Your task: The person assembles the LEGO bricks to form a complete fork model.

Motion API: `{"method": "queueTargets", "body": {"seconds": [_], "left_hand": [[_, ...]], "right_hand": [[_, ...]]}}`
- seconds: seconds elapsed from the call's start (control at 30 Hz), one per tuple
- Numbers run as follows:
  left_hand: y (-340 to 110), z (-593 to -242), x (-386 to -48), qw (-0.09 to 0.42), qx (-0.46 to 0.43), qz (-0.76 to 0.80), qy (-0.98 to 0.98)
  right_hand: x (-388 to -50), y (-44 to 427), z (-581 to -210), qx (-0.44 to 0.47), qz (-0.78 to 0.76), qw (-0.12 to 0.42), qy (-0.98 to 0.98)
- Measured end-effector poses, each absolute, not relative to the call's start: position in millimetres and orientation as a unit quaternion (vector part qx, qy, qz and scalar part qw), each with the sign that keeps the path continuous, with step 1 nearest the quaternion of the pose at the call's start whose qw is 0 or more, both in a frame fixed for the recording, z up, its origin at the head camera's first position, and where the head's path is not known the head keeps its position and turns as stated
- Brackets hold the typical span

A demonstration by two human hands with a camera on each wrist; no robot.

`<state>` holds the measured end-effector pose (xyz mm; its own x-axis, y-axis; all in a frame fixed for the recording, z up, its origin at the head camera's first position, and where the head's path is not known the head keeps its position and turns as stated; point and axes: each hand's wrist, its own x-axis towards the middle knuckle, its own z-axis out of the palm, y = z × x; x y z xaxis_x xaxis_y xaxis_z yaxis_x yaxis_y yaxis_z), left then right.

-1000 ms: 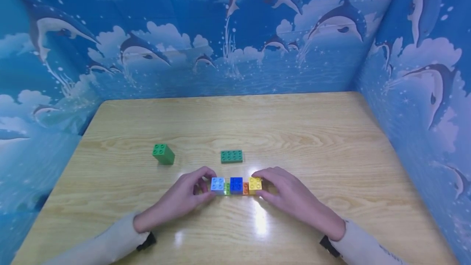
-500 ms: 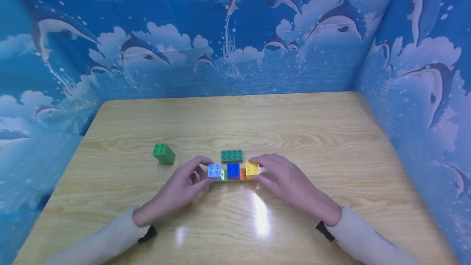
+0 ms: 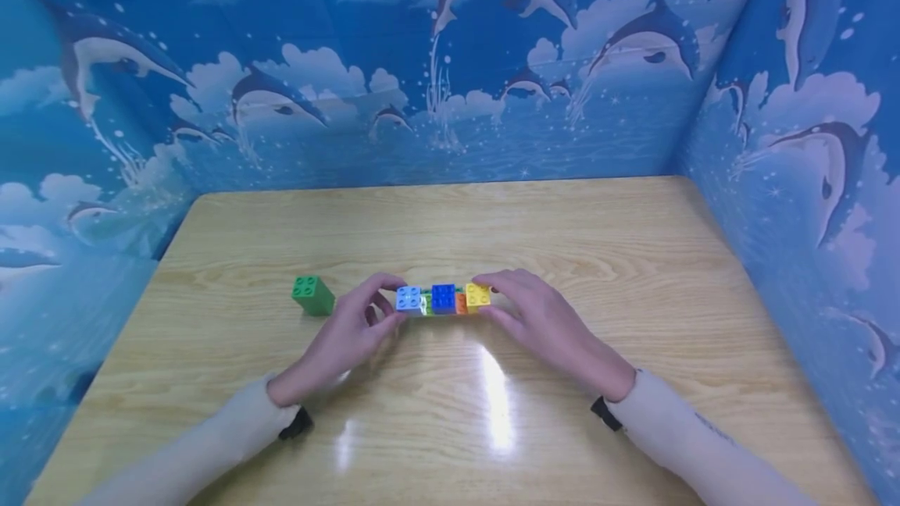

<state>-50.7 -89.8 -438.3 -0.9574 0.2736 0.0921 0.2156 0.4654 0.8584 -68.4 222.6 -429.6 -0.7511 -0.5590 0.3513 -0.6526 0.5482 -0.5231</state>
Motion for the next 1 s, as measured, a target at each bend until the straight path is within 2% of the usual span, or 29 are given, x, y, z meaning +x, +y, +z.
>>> {"method": "queueTargets", "body": {"seconds": [0.23,1.0], "left_hand": [[-86,-435,-62,0.043,0.108,0.513,0.850],[-89,-438,-73,0.076,0.085,0.505,0.856]], "right_hand": [[-80,221,-429,0.319,0.331,0.053,-0.886],[-92,212,-425,0.285,0.323,-0.023,-0.902]]}}
